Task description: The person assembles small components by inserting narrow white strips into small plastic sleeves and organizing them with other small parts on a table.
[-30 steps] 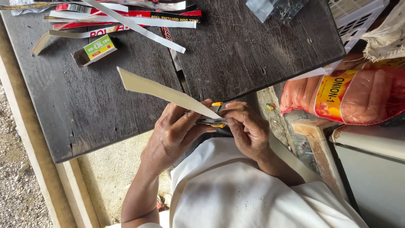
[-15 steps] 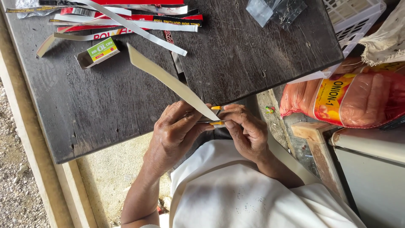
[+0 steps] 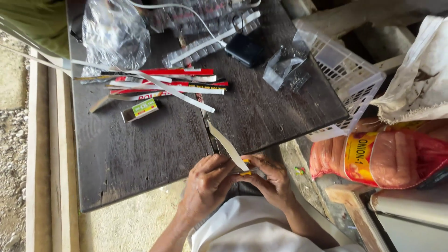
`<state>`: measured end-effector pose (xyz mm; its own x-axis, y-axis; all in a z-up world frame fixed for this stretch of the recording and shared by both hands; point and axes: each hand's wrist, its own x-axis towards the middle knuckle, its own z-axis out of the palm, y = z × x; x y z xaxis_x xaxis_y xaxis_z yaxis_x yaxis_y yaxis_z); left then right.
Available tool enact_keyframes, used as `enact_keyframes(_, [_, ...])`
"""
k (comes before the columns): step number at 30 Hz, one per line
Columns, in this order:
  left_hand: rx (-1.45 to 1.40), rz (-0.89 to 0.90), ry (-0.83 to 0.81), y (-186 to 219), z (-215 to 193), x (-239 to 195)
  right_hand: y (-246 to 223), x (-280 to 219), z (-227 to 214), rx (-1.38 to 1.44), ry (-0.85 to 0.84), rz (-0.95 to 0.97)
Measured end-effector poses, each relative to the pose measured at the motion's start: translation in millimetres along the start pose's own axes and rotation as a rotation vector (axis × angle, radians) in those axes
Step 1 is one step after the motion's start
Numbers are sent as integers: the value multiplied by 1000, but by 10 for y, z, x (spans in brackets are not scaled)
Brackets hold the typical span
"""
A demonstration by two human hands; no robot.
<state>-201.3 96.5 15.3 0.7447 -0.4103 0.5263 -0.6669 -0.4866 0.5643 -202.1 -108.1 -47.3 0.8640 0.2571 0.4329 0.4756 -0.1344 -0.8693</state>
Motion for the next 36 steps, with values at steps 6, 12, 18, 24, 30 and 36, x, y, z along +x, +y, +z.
enact_keyframes(6, [-62,-25,120,39,64,-12,138,-35,7,89,0,91])
enact_keyframes(12, [-183,-98,17,-126,-20,-9,341,-31,-5,316,-46,297])
enact_keyframes(18, [121,-146,19,-310,-302,-126,383,-139,60,425,93,471])
enact_keyframes(24, [610,-369,-43,-887,-729,-412,350,-145,-55,433,195,437])
enact_keyframes(30, [619,-116,34,-718,-569,162,353,-221,-203,401,294,306])
enact_keyframes(36, [466,289,-72,-666,274,1270,396,-208,-242,274,450,265])
